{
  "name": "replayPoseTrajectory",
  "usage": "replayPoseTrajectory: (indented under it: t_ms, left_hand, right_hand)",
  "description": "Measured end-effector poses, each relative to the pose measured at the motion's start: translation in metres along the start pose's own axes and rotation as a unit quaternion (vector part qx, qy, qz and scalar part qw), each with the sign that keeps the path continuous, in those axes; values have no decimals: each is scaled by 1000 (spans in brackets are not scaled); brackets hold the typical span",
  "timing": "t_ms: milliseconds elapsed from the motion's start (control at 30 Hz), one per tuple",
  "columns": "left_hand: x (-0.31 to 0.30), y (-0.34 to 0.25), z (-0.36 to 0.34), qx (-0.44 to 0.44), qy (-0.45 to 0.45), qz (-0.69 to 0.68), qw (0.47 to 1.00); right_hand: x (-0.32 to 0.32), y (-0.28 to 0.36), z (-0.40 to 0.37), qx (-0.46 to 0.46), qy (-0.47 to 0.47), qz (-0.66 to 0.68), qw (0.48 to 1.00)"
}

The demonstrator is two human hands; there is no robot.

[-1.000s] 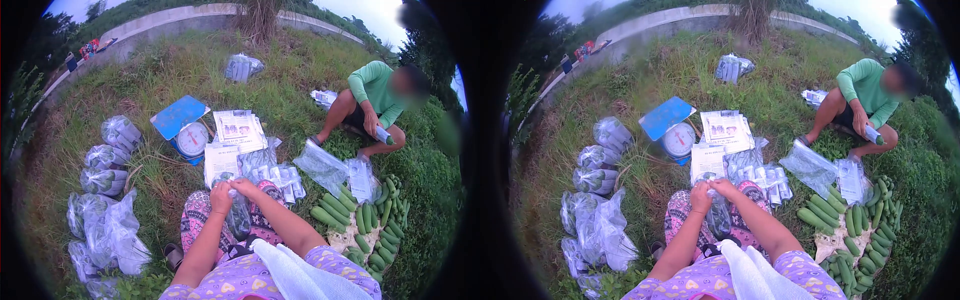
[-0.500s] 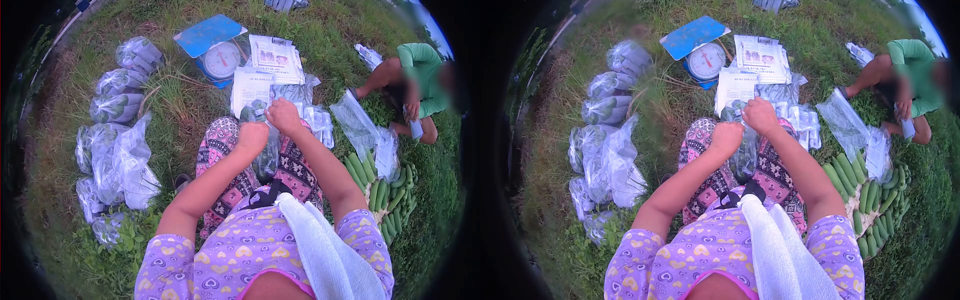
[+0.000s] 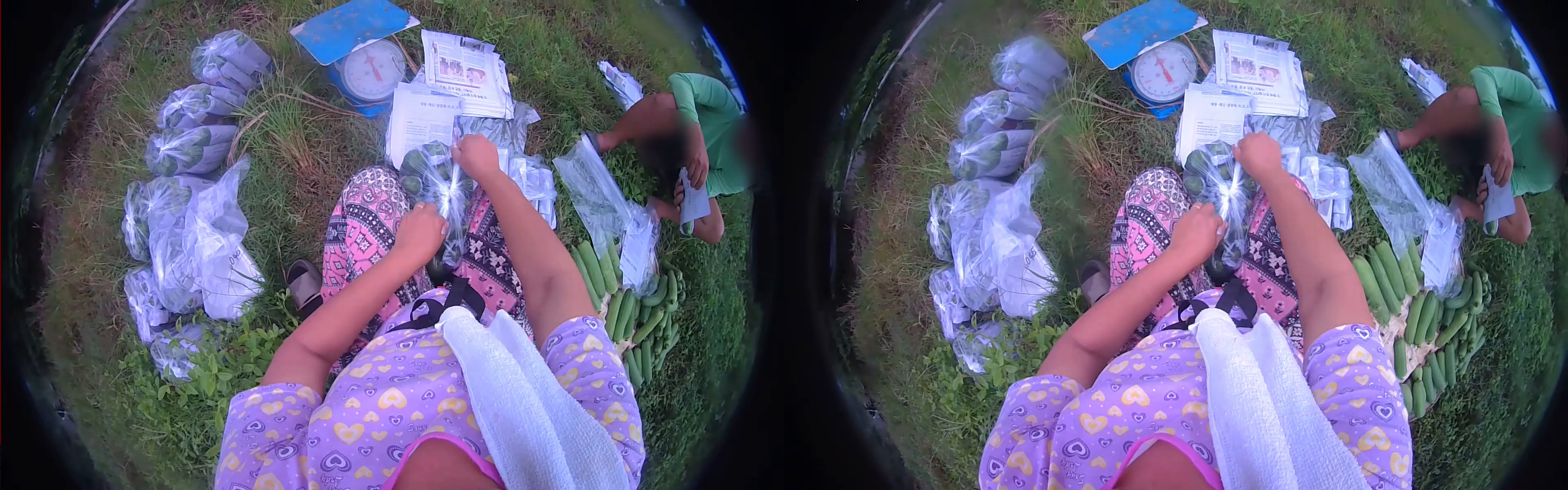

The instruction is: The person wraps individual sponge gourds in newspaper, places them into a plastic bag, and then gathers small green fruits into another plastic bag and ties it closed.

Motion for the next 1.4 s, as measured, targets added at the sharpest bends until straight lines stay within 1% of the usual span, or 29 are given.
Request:
replayPoseTrajectory:
  t_ms: [33, 67, 100, 133, 167, 200, 233, 333, 367, 433, 467, 500, 600, 633, 733, 833, 933, 1067, 1167, 1233, 1333, 1400]
  left_hand:
    - [-9, -1, 9, 12, -51, -62, 997]
    - [-17, -1, 14, 19, -98, -125, 987]
    - [-25, 0, 15, 23, -144, -187, 971]
    - [-16, 6, 17, -17, -118, -247, 962]
    - [-9, 12, 22, -55, -94, -305, 946]
    - [-1, 18, 27, -88, -74, -359, 926]
    - [2, 16, 29, -82, -75, -375, 920]
    - [9, 24, 34, -194, -67, -401, 893]
    - [5, 19, 37, -180, -83, -400, 895]
    - [-11, -2, 30, -163, -105, -400, 896]
    - [-12, -6, 25, -156, -100, -394, 900]
    - [-13, -9, 21, -149, -97, -387, 905]
    - [-13, -13, 14, -140, -81, -390, 907]
    - [-11, -15, 15, -138, -77, -397, 904]
    - [-3, -10, 14, -167, -59, -410, 895]
    - [6, -5, 9, -170, -44, -397, 901]
    - [14, -1, 2, -170, -34, -405, 898]
    - [20, 1, -3, -181, -14, -406, 896]
    - [27, 4, -5, -176, -9, -403, 898]
    - [26, 6, -6, -198, 7, -414, 888]
    - [22, 6, -11, -220, 23, -423, 879]
    - [18, 5, -13, -226, 28, -429, 874]
  right_hand:
    - [-4, -8, 3, 79, -4, 137, 987]
    - [0, -11, -3, 155, -2, 272, 950]
    - [4, -6, -14, 229, 5, 400, 887]
    - [8, 2, -26, 299, -14, 525, 797]
    - [13, 14, -38, 360, -34, 634, 683]
    - [14, 24, -44, 406, -55, 727, 551]
    - [4, 33, -50, 428, -42, 750, 502]
    - [-19, 32, -54, 434, -71, 824, 356]
    - [-27, 30, -56, 442, -80, 800, 398]
    - [-51, 36, -55, 433, -54, 777, 453]
    - [-54, 39, -59, 432, -36, 763, 479]
    - [-52, 36, -56, 424, -13, 741, 520]
    - [-31, 26, -48, 443, 28, 698, 562]
    - [-24, 22, -46, 458, 26, 674, 580]
    - [-9, 16, -37, 476, 6, 642, 601]
    - [4, 8, -33, 496, -41, 632, 594]
    - [17, -3, -32, 510, -85, 634, 575]
    - [32, -19, -36, 542, -121, 647, 522]
    - [37, -27, -35, 557, -133, 635, 519]
    - [41, -32, -36, 572, -146, 619, 518]
    - [42, -33, -34, 591, -186, 618, 484]
    - [42, -32, -33, 592, -191, 618, 480]
Point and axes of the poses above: each hand's wrist, its own z-axis towards the middle knuckle, its own x-axis out of the palm, y = z × x, the point moved 8 cm from there along z, towards the middle knuckle, and after that the axes turned 9 degrees about -y, right-handed, at the moved point
